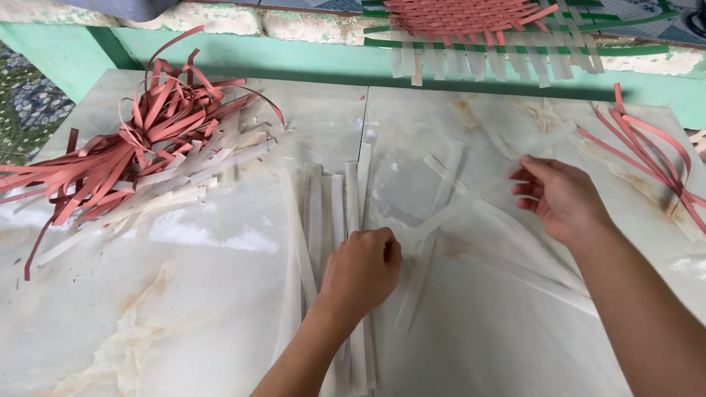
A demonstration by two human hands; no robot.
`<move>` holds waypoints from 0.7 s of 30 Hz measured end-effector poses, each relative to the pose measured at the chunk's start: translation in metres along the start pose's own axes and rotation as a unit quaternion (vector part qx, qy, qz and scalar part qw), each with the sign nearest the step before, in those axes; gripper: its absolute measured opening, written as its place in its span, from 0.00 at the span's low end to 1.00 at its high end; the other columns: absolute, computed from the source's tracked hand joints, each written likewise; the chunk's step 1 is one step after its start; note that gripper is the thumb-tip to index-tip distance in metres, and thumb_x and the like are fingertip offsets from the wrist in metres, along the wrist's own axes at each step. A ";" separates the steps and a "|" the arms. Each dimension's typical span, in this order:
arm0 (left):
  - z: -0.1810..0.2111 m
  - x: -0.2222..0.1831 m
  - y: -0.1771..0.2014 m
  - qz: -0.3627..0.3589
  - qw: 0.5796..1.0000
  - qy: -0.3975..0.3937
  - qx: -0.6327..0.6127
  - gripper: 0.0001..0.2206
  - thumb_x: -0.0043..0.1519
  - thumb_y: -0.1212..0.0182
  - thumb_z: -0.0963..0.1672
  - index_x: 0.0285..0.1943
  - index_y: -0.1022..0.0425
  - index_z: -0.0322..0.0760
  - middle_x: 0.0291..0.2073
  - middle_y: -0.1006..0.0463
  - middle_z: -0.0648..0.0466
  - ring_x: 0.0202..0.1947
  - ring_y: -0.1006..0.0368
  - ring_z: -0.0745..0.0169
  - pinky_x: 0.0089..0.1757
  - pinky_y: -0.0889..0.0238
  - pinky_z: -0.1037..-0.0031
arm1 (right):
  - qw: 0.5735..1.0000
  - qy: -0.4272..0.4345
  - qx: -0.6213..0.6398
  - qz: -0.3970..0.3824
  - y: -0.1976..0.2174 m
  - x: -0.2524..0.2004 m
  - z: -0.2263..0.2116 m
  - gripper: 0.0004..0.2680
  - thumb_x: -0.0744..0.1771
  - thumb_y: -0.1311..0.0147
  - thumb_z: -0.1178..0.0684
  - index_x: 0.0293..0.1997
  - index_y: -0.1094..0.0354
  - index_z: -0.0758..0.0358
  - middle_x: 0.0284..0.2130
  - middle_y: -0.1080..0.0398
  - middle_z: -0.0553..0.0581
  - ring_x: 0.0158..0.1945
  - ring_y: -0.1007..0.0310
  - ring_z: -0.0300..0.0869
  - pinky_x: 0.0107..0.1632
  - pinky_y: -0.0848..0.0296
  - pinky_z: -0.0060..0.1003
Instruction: Arranging plastic strips on a table to form a star-shaped frame
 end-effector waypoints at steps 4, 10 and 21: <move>0.012 0.008 -0.029 -0.041 0.982 -0.096 0.159 0.11 0.67 0.55 0.45 0.32 0.33 0.38 0.23 0.30 0.55 0.19 0.34 0.54 0.25 0.37 0.63 | 0.995 -0.042 -0.088 -0.019 -0.005 0.029 -0.001 0.03 0.67 0.45 0.54 0.42 0.32 0.57 0.36 0.27 0.51 0.32 0.33 0.37 0.33 0.36 0.31; -0.006 0.036 -0.045 -0.058 0.949 -0.051 0.305 0.14 0.68 0.55 0.49 0.30 0.33 0.43 0.19 0.30 0.60 0.19 0.33 0.62 0.21 0.43 0.71 | 0.983 -0.099 -0.156 -0.006 -0.002 0.044 0.015 0.03 0.65 0.44 0.55 0.37 0.30 0.62 0.32 0.25 0.56 0.27 0.34 0.39 0.28 0.42 0.29; -0.004 0.044 -0.043 -0.075 0.908 -0.074 0.405 0.20 0.66 0.57 0.48 0.18 0.37 0.46 0.14 0.38 0.62 0.16 0.43 0.68 0.20 0.53 0.75 | 0.969 -0.076 -0.234 0.006 -0.005 0.036 0.010 0.08 0.63 0.37 0.54 0.35 0.34 0.64 0.27 0.27 0.62 0.24 0.33 0.45 0.28 0.36 0.34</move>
Point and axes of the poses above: each hand's wrist, its own x-axis towards the middle knuckle, its own y-axis out of the back of the hand, z = x × y, the point moved 8 cm from there along x, towards the middle knuckle
